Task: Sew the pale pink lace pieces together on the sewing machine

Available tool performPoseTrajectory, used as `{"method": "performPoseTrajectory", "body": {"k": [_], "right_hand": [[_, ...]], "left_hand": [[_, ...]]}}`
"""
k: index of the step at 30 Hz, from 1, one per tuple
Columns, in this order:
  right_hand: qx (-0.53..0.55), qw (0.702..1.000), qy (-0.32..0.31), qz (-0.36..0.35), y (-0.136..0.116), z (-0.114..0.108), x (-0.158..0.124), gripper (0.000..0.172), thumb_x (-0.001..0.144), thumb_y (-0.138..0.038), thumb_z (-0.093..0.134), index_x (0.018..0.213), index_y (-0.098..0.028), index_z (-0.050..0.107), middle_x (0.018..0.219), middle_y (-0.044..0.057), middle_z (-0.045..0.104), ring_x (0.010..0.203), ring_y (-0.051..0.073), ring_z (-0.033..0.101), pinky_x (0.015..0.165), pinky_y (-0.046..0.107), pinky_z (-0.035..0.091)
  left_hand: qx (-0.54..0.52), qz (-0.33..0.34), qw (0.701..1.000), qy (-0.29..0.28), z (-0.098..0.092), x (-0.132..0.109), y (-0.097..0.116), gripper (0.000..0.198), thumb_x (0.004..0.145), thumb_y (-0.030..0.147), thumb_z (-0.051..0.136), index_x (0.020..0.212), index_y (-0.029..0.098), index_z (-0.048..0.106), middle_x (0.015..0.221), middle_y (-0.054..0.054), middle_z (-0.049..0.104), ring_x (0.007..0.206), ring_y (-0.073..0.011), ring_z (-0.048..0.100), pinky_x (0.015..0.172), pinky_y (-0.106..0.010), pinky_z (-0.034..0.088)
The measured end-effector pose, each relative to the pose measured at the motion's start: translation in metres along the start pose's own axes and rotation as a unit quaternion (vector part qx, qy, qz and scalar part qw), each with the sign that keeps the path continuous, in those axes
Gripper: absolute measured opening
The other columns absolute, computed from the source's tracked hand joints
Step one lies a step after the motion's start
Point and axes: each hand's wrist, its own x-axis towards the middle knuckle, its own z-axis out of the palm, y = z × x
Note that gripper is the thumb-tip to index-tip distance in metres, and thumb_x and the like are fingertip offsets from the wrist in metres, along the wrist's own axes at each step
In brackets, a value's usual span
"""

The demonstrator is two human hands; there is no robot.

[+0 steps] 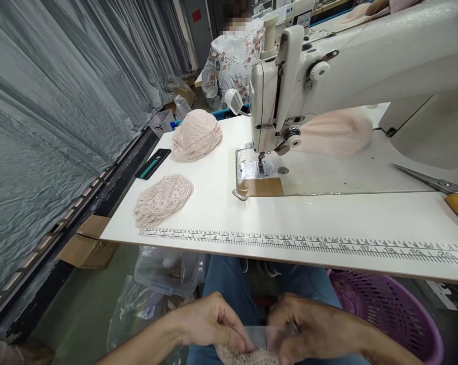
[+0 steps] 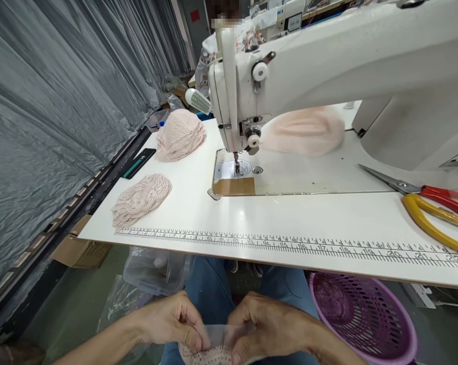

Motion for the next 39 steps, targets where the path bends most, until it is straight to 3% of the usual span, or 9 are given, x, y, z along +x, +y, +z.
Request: {"method": "performPoseTrajectory", "body": {"k": [4, 9, 13, 17, 21, 28, 33, 36, 39], "right_hand": [[-0.017, 0.999, 0.031, 0.0, -0.001, 0.004, 0.004, 0.042, 0.074, -0.053, 0.068, 0.075, -0.013, 0.076, 0.057, -0.002, 0.055, 0.054, 0.01, 0.048, 0.05, 0.02, 0.033], [-0.023, 0.999, 0.021, 0.002, -0.002, 0.001, 0.004, 0.041, 0.08, -0.05, 0.061, 0.071, -0.013, 0.074, 0.053, -0.004, 0.048, 0.049, 0.008, 0.041, 0.047, 0.019, 0.03], [-0.035, 0.998, 0.053, 0.022, -0.006, 0.006, 0.004, 0.028, 0.066, -0.042, 0.075, 0.075, -0.015, 0.074, 0.06, -0.003, 0.056, 0.058, 0.011, 0.049, 0.051, 0.02, 0.033], [-0.026, 0.997, 0.063, 0.035, -0.007, 0.008, 0.006, 0.016, 0.069, -0.028, 0.069, 0.073, -0.014, 0.074, 0.058, -0.004, 0.054, 0.056, 0.01, 0.047, 0.051, 0.02, 0.032], [0.009, 0.999, 0.016, 0.03, -0.005, 0.0, 0.003, 0.027, 0.076, -0.038, 0.061, 0.076, -0.013, 0.072, 0.059, -0.004, 0.049, 0.054, 0.009, 0.042, 0.05, 0.02, 0.032], [0.04, 0.998, 0.019, 0.039, -0.007, -0.015, -0.018, 0.038, 0.084, -0.049, 0.058, 0.079, -0.013, 0.068, 0.067, -0.002, 0.048, 0.063, 0.011, 0.044, 0.057, 0.022, 0.033], [0.147, 0.989, 0.006, 0.025, 0.009, -0.012, -0.026, 0.05, 0.061, -0.053, 0.08, 0.093, -0.016, 0.071, 0.078, 0.0, 0.062, 0.076, 0.016, 0.058, 0.07, 0.026, 0.043], [0.295, 0.955, 0.038, -0.023, 0.026, -0.001, -0.024, 0.064, 0.045, -0.039, 0.091, 0.102, -0.021, 0.068, 0.092, 0.0, 0.067, 0.091, 0.019, 0.061, 0.08, 0.027, 0.042], [0.344, 0.933, 0.092, -0.053, 0.036, 0.012, -0.018, 0.067, 0.044, -0.032, 0.092, 0.104, -0.022, 0.066, 0.089, -0.002, 0.067, 0.085, 0.016, 0.061, 0.075, 0.023, 0.041]], "left_hand": [[0.012, 0.004, 1.0, 0.015, -0.002, -0.003, 0.0, 0.054, 0.053, 0.059, 0.081, 0.086, 0.016, 0.077, 0.066, -0.004, 0.068, 0.059, -0.0107, 0.056, 0.062, -0.02, 0.047], [0.004, -0.002, 1.0, 0.015, -0.002, -0.002, -0.004, 0.056, 0.052, 0.061, 0.081, 0.085, 0.016, 0.077, 0.068, -0.005, 0.068, 0.06, -0.0109, 0.056, 0.063, -0.02, 0.047], [-0.007, 0.004, 1.0, 0.027, -0.001, 0.0, -0.005, 0.056, 0.054, 0.061, 0.08, 0.086, 0.014, 0.077, 0.07, -0.005, 0.069, 0.061, -0.0122, 0.057, 0.061, -0.021, 0.046], [0.005, 0.015, 0.999, 0.03, -0.003, -0.003, -0.004, 0.058, 0.057, 0.062, 0.078, 0.087, 0.013, 0.077, 0.075, -0.008, 0.071, 0.066, -0.0156, 0.061, 0.068, -0.024, 0.049], [0.024, 0.015, 0.999, 0.019, -0.006, -0.007, -0.003, 0.06, 0.056, 0.065, 0.077, 0.088, 0.014, 0.077, 0.077, -0.008, 0.072, 0.07, -0.0169, 0.063, 0.071, -0.025, 0.05], [-0.011, 0.005, 1.0, 0.026, -0.011, -0.011, -0.002, 0.051, 0.056, 0.06, 0.079, 0.085, 0.018, 0.077, 0.08, -0.007, 0.072, 0.074, -0.0168, 0.062, 0.074, -0.026, 0.048], [-0.027, 0.029, 0.997, 0.062, -0.014, -0.016, -0.012, 0.051, 0.057, 0.062, 0.079, 0.076, 0.015, 0.078, 0.057, -0.002, 0.058, 0.055, -0.0084, 0.043, 0.057, -0.02, 0.036], [-0.033, 0.051, 0.994, 0.089, -0.019, -0.017, -0.027, 0.061, 0.055, 0.069, 0.075, 0.072, 0.01, 0.076, 0.05, 0.003, 0.041, 0.051, -0.0059, 0.028, 0.05, -0.02, 0.022], [-0.034, 0.057, 0.995, 0.074, -0.026, -0.016, -0.042, 0.068, 0.057, 0.074, 0.071, 0.075, 0.009, 0.073, 0.053, 0.003, 0.04, 0.052, -0.0064, 0.029, 0.05, -0.022, 0.017]]}}
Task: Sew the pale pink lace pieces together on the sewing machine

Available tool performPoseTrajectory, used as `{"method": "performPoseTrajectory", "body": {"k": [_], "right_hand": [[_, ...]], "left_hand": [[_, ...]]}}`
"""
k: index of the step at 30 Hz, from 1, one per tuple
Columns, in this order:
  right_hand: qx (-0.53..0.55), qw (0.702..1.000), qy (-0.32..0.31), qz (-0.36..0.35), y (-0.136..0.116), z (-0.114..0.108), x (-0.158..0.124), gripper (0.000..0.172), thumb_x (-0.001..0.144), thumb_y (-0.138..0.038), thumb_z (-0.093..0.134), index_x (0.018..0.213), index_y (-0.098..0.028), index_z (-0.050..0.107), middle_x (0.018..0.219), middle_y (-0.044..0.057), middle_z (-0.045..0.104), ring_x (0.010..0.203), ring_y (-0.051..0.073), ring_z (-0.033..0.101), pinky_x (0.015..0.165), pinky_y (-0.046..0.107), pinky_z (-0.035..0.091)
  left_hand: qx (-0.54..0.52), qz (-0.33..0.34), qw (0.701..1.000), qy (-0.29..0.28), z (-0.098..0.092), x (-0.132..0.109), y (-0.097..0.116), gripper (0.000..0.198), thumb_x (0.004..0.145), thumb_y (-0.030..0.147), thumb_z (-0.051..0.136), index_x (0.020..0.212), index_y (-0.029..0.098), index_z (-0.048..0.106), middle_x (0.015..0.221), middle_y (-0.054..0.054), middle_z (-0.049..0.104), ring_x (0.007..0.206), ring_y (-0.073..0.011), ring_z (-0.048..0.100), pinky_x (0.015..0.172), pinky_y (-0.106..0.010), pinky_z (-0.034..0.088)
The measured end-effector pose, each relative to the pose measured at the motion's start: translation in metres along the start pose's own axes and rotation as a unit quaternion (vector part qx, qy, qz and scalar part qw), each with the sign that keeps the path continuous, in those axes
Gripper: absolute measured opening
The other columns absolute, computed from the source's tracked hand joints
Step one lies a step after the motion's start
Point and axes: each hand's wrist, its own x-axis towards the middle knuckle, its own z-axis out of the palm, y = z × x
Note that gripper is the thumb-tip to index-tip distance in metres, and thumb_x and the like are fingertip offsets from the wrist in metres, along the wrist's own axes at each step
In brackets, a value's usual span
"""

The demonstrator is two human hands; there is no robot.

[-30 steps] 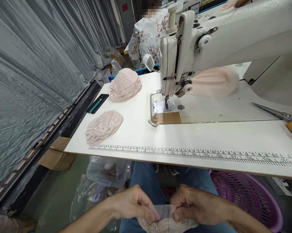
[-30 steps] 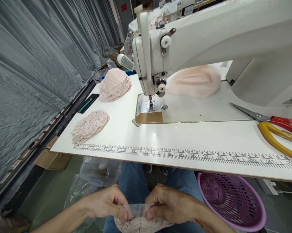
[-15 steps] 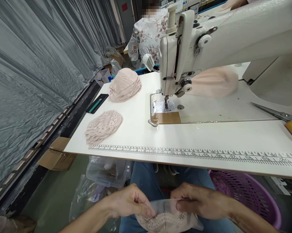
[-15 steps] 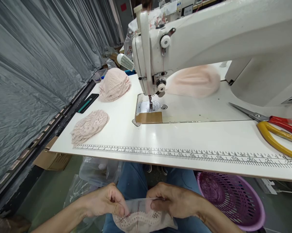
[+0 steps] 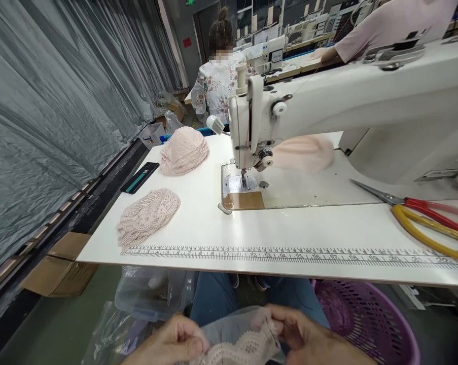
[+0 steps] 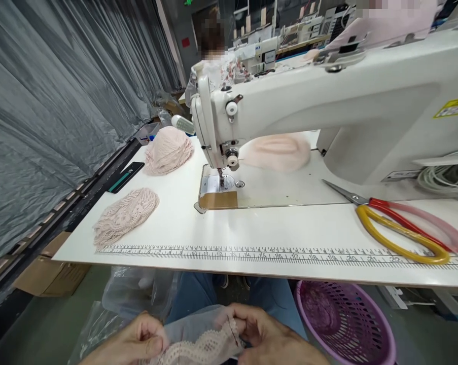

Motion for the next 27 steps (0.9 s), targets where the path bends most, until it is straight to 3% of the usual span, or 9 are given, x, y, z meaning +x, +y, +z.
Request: {"method": "performPoseTrajectory", "body": {"k": [5, 10, 13, 19, 27], "right_hand": [[-0.019, 0.998, 0.044, -0.033, 0.008, 0.011, 0.007, 0.045, 0.067, -0.042, 0.081, 0.104, -0.022, 0.063, 0.088, -0.002, 0.066, 0.083, 0.014, 0.061, 0.076, 0.025, 0.041], [-0.064, 0.994, 0.075, -0.04, 0.003, 0.014, 0.01, 0.037, 0.074, -0.05, 0.072, 0.091, -0.018, 0.067, 0.073, -0.002, 0.062, 0.069, 0.013, 0.057, 0.068, 0.025, 0.039], [-0.092, 0.991, 0.09, -0.035, -0.001, 0.014, 0.008, 0.039, 0.074, -0.053, 0.07, 0.08, -0.015, 0.067, 0.067, -0.002, 0.057, 0.064, 0.012, 0.05, 0.063, 0.024, 0.035], [-0.122, 0.989, 0.088, -0.012, -0.005, 0.014, 0.007, 0.045, 0.078, -0.058, 0.065, 0.079, -0.013, 0.07, 0.062, -0.002, 0.048, 0.06, 0.011, 0.04, 0.057, 0.023, 0.028], [-0.105, 0.987, 0.121, -0.006, 0.001, 0.01, 0.006, 0.046, 0.08, -0.06, 0.062, 0.072, -0.015, 0.064, 0.062, -0.003, 0.045, 0.061, 0.011, 0.04, 0.059, 0.023, 0.031]], "left_hand": [[-0.01, -0.019, 0.999, 0.034, -0.006, -0.001, -0.008, 0.069, 0.054, 0.076, 0.071, 0.075, 0.01, 0.07, 0.057, 0.002, 0.041, 0.054, -0.0073, 0.031, 0.053, -0.022, 0.021], [0.005, -0.011, 1.0, 0.021, -0.007, -0.003, -0.004, 0.067, 0.059, 0.074, 0.07, 0.078, 0.01, 0.071, 0.059, 0.002, 0.042, 0.056, -0.0075, 0.031, 0.053, -0.022, 0.02], [0.019, 0.002, 1.0, -0.005, -0.008, -0.003, -0.004, 0.064, 0.063, 0.072, 0.069, 0.077, 0.009, 0.071, 0.055, 0.003, 0.039, 0.052, -0.0064, 0.027, 0.051, -0.023, 0.016], [0.053, 0.04, 0.998, -0.017, -0.004, -0.001, -0.002, 0.063, 0.068, 0.072, 0.065, 0.062, 0.01, 0.068, 0.048, 0.003, 0.033, 0.049, -0.0066, 0.026, 0.049, -0.024, 0.017], [0.069, 0.073, 0.995, -0.023, 0.006, -0.006, 0.004, 0.057, 0.074, 0.068, 0.062, 0.059, 0.014, 0.073, 0.038, 0.002, 0.035, 0.036, -0.0039, 0.02, 0.043, -0.023, 0.017]]}}
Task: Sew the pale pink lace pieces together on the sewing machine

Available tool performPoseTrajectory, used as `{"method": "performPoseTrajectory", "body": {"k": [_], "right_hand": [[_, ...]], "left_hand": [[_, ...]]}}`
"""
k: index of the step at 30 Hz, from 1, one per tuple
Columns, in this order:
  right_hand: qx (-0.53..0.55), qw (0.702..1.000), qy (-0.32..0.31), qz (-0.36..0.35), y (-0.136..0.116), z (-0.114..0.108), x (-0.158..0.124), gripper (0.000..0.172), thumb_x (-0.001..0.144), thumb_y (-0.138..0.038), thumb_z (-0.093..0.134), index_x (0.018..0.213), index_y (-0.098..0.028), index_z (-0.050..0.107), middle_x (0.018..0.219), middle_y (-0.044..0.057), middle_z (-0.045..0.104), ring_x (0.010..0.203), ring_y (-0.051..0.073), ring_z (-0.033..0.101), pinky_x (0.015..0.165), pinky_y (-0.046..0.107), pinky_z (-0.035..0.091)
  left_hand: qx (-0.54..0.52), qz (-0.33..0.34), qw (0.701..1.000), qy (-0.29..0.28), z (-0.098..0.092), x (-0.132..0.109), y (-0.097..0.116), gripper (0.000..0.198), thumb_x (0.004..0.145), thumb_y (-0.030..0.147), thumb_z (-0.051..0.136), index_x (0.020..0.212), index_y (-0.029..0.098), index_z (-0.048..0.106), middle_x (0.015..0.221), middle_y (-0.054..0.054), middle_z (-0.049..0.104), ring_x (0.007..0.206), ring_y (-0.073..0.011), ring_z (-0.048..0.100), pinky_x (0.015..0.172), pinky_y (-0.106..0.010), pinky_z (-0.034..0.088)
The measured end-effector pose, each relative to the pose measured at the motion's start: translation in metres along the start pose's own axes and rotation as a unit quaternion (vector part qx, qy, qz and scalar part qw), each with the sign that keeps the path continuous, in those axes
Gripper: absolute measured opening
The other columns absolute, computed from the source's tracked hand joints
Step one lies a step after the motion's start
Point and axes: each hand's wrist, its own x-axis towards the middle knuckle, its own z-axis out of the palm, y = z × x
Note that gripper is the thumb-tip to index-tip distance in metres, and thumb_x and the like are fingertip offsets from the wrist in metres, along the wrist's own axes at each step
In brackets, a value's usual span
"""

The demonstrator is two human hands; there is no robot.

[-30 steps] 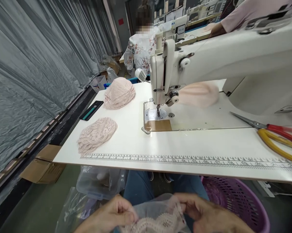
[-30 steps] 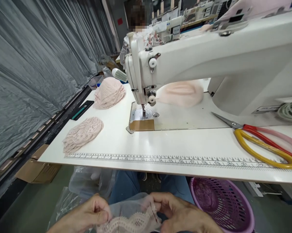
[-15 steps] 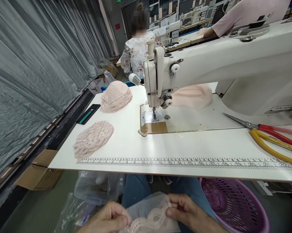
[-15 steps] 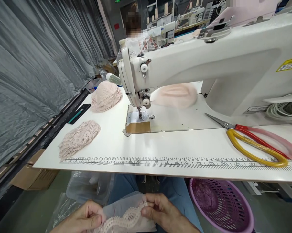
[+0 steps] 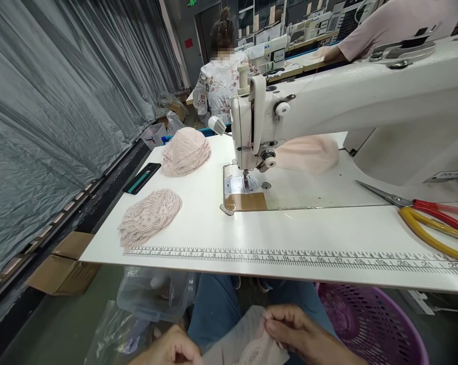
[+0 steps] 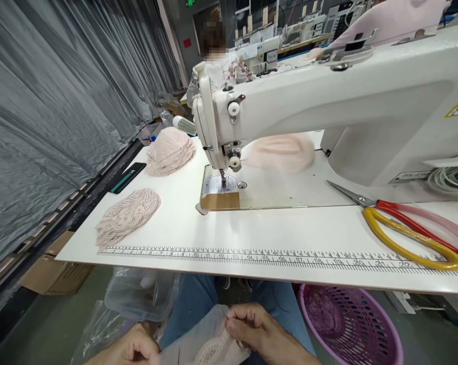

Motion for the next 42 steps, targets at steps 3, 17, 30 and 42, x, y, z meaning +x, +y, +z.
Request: {"method": "performPoseTrajectory", "body": {"k": [3, 17, 30, 42], "right_hand": [[0.003, 1.0, -0.012, 0.01, -0.006, 0.001, -0.001, 0.047, 0.078, -0.062, 0.062, 0.079, -0.015, 0.066, 0.064, -0.002, 0.051, 0.063, 0.013, 0.047, 0.061, 0.024, 0.036], [-0.06, 0.997, -0.044, 0.018, -0.014, -0.014, 0.001, 0.037, 0.083, -0.052, 0.062, 0.077, -0.017, 0.072, 0.066, 0.0, 0.058, 0.063, 0.012, 0.047, 0.06, 0.024, 0.037], [-0.284, 0.95, -0.13, 0.017, -0.039, 0.021, 0.017, 0.019, 0.073, -0.031, 0.07, 0.067, -0.014, 0.074, 0.056, -0.003, 0.054, 0.056, 0.009, 0.045, 0.051, 0.02, 0.029], [-0.243, 0.952, -0.182, 0.036, -0.043, 0.018, 0.023, 0.043, 0.078, -0.052, 0.063, 0.066, -0.011, 0.071, 0.054, -0.004, 0.04, 0.052, 0.008, 0.033, 0.045, 0.019, 0.025]], "left_hand": [[0.007, 0.021, 1.0, -0.001, 0.002, 0.001, 0.001, 0.056, 0.077, 0.066, 0.061, 0.062, 0.014, 0.075, 0.039, 0.003, 0.033, 0.037, -0.0041, 0.022, 0.043, -0.022, 0.017], [0.028, -0.011, 1.0, -0.008, 0.004, 0.007, 0.019, 0.058, 0.069, 0.066, 0.068, 0.089, 0.012, 0.077, 0.069, -0.009, 0.069, 0.057, -0.0106, 0.052, 0.057, -0.019, 0.043], [0.115, -0.023, 0.992, -0.046, 0.01, 0.02, 0.039, 0.068, 0.069, 0.069, 0.064, 0.094, 0.007, 0.076, 0.072, -0.011, 0.07, 0.058, -0.0107, 0.053, 0.052, -0.016, 0.04], [0.044, -0.059, 0.996, -0.056, 0.006, 0.023, 0.038, 0.062, 0.062, 0.07, 0.07, 0.09, 0.015, 0.077, 0.068, -0.005, 0.069, 0.058, -0.0113, 0.056, 0.057, -0.018, 0.045]]}}
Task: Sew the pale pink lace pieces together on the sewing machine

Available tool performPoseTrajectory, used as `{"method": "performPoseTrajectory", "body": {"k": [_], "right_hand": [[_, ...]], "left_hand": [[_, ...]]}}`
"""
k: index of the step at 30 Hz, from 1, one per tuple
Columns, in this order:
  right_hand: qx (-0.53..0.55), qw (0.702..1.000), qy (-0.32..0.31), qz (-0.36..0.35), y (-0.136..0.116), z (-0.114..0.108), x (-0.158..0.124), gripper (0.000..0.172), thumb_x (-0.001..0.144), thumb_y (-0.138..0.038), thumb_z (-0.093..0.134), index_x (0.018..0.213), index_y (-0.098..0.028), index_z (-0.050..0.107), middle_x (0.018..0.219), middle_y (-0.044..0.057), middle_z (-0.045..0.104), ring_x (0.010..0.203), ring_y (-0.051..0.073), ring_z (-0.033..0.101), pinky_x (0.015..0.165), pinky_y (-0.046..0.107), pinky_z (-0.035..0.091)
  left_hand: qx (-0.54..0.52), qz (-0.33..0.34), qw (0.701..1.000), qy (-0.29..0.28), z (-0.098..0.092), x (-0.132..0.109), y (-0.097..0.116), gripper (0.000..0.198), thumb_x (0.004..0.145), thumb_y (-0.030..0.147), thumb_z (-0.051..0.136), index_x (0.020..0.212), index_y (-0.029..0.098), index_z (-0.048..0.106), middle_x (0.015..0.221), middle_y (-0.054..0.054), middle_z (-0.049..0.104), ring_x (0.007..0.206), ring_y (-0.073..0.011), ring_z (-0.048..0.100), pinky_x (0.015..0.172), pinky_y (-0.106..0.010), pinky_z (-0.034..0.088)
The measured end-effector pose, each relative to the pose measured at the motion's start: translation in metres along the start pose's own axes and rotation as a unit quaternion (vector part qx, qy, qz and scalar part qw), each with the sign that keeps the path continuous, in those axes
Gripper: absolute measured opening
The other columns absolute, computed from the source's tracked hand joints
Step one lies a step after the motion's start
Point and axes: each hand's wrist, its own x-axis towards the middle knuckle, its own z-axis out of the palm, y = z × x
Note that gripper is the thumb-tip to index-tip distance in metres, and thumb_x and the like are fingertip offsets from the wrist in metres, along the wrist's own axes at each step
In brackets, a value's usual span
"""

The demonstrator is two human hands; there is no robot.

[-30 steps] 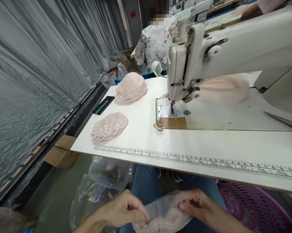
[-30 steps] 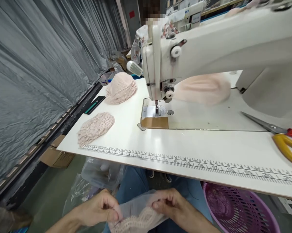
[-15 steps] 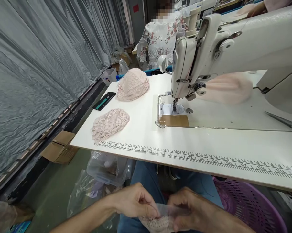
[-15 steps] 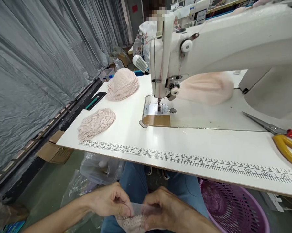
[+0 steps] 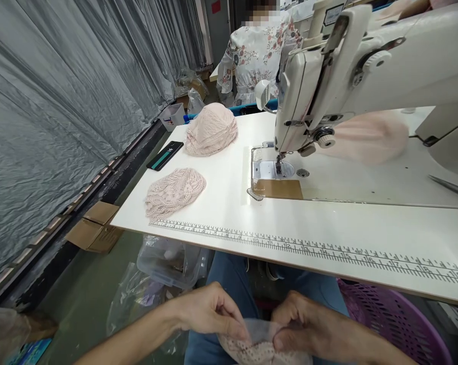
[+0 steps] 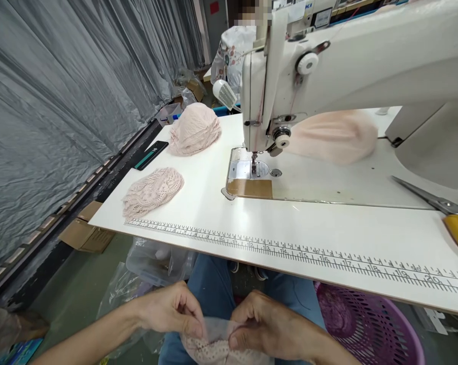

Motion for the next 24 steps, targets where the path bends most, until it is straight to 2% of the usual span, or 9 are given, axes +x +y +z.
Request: {"method": "performPoseTrajectory", "body": {"k": [5, 7, 10, 12, 16, 20, 24], "right_hand": [[0.005, 1.0, 0.021, 0.013, 0.007, 0.006, 0.001, 0.038, 0.073, -0.051, 0.068, 0.065, -0.013, 0.069, 0.057, -0.003, 0.045, 0.055, 0.009, 0.038, 0.048, 0.02, 0.026], [0.007, 0.999, 0.036, 0.018, 0.008, 0.008, -0.001, 0.041, 0.075, -0.052, 0.065, 0.063, -0.014, 0.065, 0.057, -0.003, 0.043, 0.056, 0.009, 0.038, 0.05, 0.021, 0.027], [0.049, 0.998, 0.038, 0.026, 0.011, 0.009, -0.006, 0.043, 0.076, -0.055, 0.064, 0.061, -0.015, 0.059, 0.058, -0.004, 0.037, 0.056, 0.009, 0.032, 0.049, 0.022, 0.024], [0.088, 0.995, 0.028, 0.027, 0.013, 0.009, -0.008, 0.043, 0.075, -0.055, 0.066, 0.06, -0.016, 0.054, 0.059, -0.005, 0.035, 0.056, 0.009, 0.03, 0.049, 0.023, 0.022], [0.115, 0.993, 0.018, 0.021, 0.016, 0.01, -0.011, 0.042, 0.076, -0.053, 0.066, 0.061, -0.016, 0.053, 0.06, -0.005, 0.036, 0.058, 0.009, 0.03, 0.05, 0.023, 0.022], [0.073, 0.997, 0.017, 0.009, 0.015, 0.005, -0.013, 0.043, 0.078, -0.055, 0.063, 0.06, -0.016, 0.055, 0.061, -0.004, 0.038, 0.058, 0.01, 0.034, 0.052, 0.023, 0.025], [0.045, 0.999, 0.014, -0.011, 0.015, 0.003, -0.013, 0.047, 0.08, -0.057, 0.06, 0.059, -0.016, 0.06, 0.06, -0.004, 0.039, 0.057, 0.01, 0.035, 0.051, 0.024, 0.024]], "left_hand": [[-0.032, -0.004, 0.999, 0.04, -0.001, -0.002, -0.006, 0.058, 0.064, 0.066, 0.072, 0.088, 0.013, 0.077, 0.07, -0.006, 0.069, 0.059, -0.0111, 0.055, 0.056, -0.018, 0.042], [-0.049, -0.004, 0.998, 0.034, -0.002, -0.002, -0.006, 0.058, 0.064, 0.064, 0.073, 0.09, 0.013, 0.077, 0.07, -0.006, 0.068, 0.06, -0.0114, 0.055, 0.058, -0.019, 0.044], [-0.071, -0.02, 0.997, -0.006, -0.003, -0.003, -0.003, 0.061, 0.054, 0.062, 0.08, 0.095, 0.016, 0.076, 0.073, -0.004, 0.068, 0.065, -0.0145, 0.058, 0.067, -0.024, 0.047], [-0.042, -0.024, 0.999, -0.012, -0.003, -0.002, 0.0, 0.065, 0.045, 0.059, 0.084, 0.094, 0.018, 0.076, 0.074, -0.002, 0.067, 0.068, -0.0159, 0.058, 0.068, -0.024, 0.046], [0.024, -0.003, 1.0, 0.019, 0.002, 0.002, -0.001, 0.059, 0.041, 0.06, 0.085, 0.083, 0.019, 0.076, 0.072, 0.001, 0.063, 0.067, -0.0133, 0.052, 0.06, -0.021, 0.036], [-0.002, 0.036, 0.999, 0.04, 0.006, 0.006, -0.007, 0.054, 0.041, 0.064, 0.083, 0.066, 0.017, 0.074, 0.07, 0.001, 0.058, 0.063, -0.0105, 0.048, 0.057, -0.021, 0.032], [-0.024, 0.045, 0.998, 0.042, 0.008, 0.009, -0.007, 0.054, 0.037, 0.062, 0.085, 0.062, 0.015, 0.072, 0.069, 0.001, 0.057, 0.06, -0.0091, 0.047, 0.055, -0.021, 0.031]]}}
